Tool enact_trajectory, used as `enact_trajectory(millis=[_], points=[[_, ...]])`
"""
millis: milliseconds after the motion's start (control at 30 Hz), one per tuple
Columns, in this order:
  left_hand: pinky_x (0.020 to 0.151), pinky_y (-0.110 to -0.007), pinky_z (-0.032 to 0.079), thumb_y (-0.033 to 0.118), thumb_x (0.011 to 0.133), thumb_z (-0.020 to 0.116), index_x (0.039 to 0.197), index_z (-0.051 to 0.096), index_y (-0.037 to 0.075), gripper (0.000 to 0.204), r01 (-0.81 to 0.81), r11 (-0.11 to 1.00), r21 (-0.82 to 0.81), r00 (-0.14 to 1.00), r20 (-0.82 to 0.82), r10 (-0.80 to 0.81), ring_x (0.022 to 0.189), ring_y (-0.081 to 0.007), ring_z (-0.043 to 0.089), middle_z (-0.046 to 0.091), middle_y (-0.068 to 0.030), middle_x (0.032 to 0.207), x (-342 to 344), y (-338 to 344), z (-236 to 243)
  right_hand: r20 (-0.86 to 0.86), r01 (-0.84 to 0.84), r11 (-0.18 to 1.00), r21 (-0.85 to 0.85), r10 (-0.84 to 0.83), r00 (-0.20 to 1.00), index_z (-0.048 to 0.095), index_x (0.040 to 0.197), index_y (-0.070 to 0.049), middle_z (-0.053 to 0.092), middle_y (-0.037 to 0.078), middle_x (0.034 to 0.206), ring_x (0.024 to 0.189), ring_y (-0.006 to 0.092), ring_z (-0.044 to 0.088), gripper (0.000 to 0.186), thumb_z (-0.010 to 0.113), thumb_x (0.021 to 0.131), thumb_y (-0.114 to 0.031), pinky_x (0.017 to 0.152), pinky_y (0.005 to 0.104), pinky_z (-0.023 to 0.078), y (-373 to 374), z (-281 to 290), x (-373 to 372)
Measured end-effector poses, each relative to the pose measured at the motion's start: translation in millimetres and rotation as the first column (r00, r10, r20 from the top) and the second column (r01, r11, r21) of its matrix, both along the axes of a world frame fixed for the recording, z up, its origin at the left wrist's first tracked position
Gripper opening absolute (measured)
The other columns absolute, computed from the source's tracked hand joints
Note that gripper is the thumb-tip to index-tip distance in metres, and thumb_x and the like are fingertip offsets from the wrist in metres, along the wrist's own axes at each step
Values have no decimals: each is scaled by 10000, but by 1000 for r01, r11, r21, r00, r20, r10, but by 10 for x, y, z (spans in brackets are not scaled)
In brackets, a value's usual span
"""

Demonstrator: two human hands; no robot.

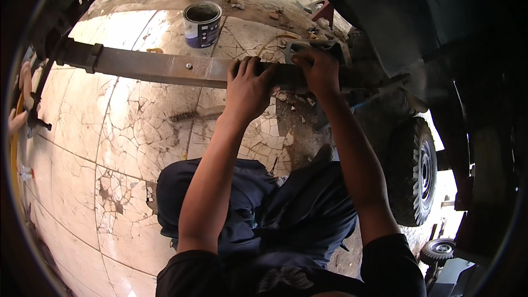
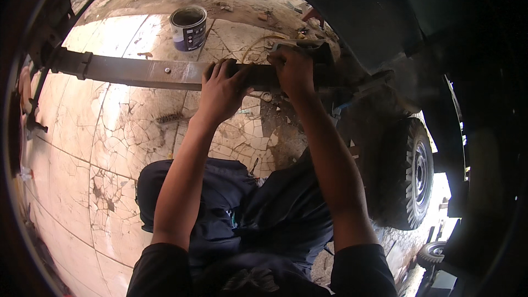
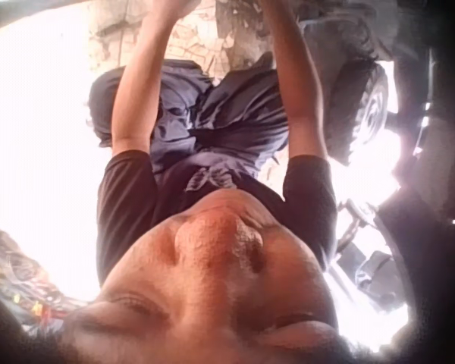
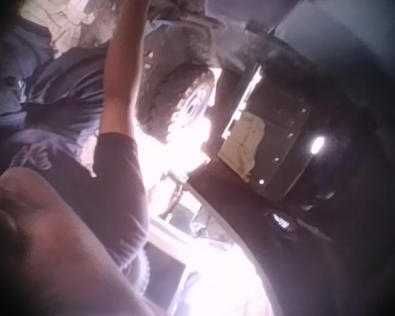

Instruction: The person sits on the floor under a raised vehicle and repeatedly handles a metal leaf spring, inserting and adjusting small metal clips or fasteners along its length. The person uses both hands to position and secure the components on the spring.

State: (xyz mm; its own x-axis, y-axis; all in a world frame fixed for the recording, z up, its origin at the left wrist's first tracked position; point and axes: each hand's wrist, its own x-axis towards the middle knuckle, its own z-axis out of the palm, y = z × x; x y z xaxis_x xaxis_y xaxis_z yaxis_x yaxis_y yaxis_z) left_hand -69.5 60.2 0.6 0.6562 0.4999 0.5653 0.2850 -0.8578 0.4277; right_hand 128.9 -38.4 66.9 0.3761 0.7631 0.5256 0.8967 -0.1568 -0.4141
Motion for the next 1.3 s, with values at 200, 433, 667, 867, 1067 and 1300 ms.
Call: enact_trajectory(millis=[200,433,667,867,1067,1300], points=[[1264,-570,327,341,954,835,1578,632,261,661,-21,1000,-9,1000,-4,21,1446,-384,546,634,-182,1464,12,-42,-30,113,5,999,42,-10,994,832,971,-82,799,151,931,933,360,779,93,853,905,-144,871,458,605,-97,11,-39],[1273,-574,318,363,965,824,1627,580,247,715,-9,1000,-28,1000,-3,8,1453,-382,543,625,-187,1479,-26,-13,-22,154,30,998,51,-37,987,814,933,-84,784,152,910,913,381,765,64,834,876,-105,854,466,602,-51,-17,-93],[1265,-572,327,376,953,830,1604,596,215,710,-12,1000,7,1000,0,12,1456,-388,543,627,-186,1477,26,-21,-34,89,44,997,66,-49,995,808,924,-80,773,152,904,911,386,756,51,821,884,-108,843,475,601,39,-7,-40],[1256,-573,334,355,940,840,1579,618,219,690,-15,1000,-12,1000,6,15,1477,-401,535,623,-191,1506,-14,-1,-55,181,94,988,125,-116,977,820,943,-80,782,152,895,877,381,767,63,828,909,-133,826,477,611,-160,-21,-299],[1252,-583,335,349,945,838,1572,618,212,678,-9,999,-31,1000,13,10,1475,-405,537,623,-187,1507,11,-50,-12,100,93,992,87,-102,990,824,956,-80,793,165,907,860,382,775,96,855,889,-141,825,477,617,106,-62,-76],[1253,-573,339,357,947,837,1577,614,213,684,-16,1000,-22,1000,-7,16,1462,-398,546,636,-180,1483,7,-30,-64,140,53,985,164,-77,987,814,926,-69,791,167,918,909,379,772,71,843,893,-125,828,474,604,-75,-108,-199]])
